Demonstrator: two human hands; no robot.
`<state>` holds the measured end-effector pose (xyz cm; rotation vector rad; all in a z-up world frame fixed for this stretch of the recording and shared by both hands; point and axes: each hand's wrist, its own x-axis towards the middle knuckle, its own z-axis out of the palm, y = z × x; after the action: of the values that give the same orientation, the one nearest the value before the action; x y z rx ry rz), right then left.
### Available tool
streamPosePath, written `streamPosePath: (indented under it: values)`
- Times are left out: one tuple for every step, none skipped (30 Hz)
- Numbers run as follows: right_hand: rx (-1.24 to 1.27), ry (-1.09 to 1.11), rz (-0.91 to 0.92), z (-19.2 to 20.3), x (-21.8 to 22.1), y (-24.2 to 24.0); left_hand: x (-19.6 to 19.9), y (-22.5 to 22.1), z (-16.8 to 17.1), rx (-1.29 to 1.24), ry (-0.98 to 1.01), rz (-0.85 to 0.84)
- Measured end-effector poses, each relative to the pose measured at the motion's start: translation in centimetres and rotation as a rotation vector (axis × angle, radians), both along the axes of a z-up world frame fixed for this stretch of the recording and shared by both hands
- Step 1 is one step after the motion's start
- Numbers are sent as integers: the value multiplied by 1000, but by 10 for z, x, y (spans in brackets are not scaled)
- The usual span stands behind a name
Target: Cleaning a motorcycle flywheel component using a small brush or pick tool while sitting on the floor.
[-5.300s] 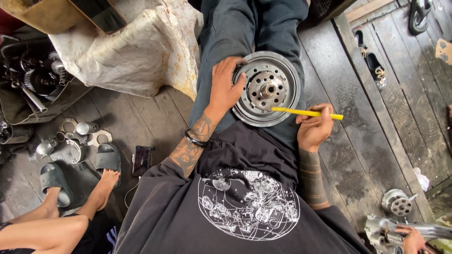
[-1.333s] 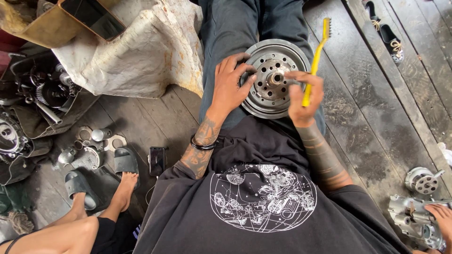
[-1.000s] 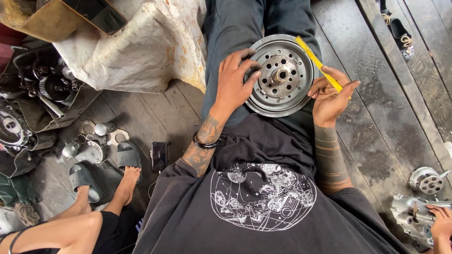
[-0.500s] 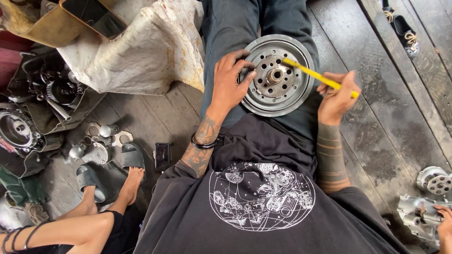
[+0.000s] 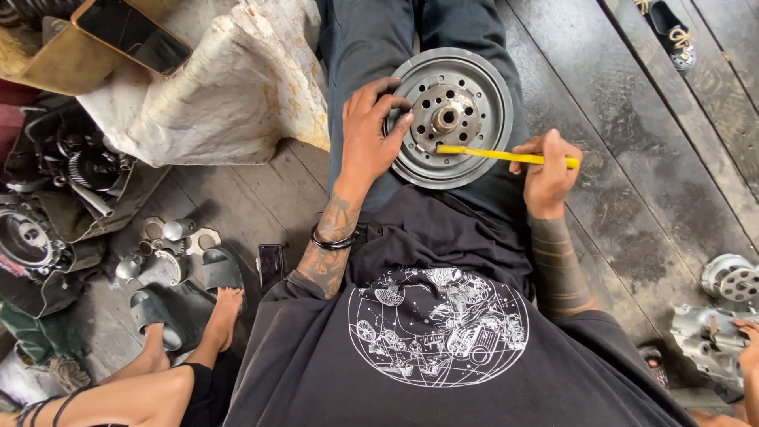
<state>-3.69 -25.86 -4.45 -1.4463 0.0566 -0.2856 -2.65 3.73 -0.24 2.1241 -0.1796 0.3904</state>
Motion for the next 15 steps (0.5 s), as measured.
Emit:
streamPosePath:
  values:
    - [-6, -4, 0, -1, 4, -5, 0, -2, 0, -6, -4, 0]
    - [39, -2, -87, -2, 8, -9, 0, -4, 0, -22, -9, 14]
    - [88, 1, -163, -3, 14, -10, -2, -3, 1, -35, -12, 39]
    - [84, 0, -151, -4, 10, -10, -2, -3, -2, -39, -14, 51]
    - [79, -1, -116, -6, 8, -9, -1, -2, -5, -13, -17, 54]
    - [74, -3, -80, -7, 6, -7, 0, 0, -7, 13, -20, 57]
    - [73, -4, -72, -4, 3, -3, 1, 2, -6, 11, -22, 65]
    - [34, -14, -19, -2, 1, 1, 2, 3, -6, 9, -12, 53]
    - [-9, -22, 25, 1, -5, 2, 1, 2, -7, 4, 1, 31]
    - [-14, -21, 24, 3, 5, -6, 0, 2, -8, -1, 3, 30]
    - [-17, -40, -41, 6, 17, -14, 0, 2, -9, 3, -4, 25]
    - [-21, -59, -105, 9, 29, -22, 1, 2, -9, 6, -10, 20]
    - [-23, -64, -100, 9, 28, -17, -1, 1, -9, 3, -16, 26]
    - [-8, -38, -94, 9, 27, -12, -3, 1, -9, -21, -13, 30]
    - [11, -14, -85, 9, 29, -7, -2, 1, -8, -43, -14, 36]
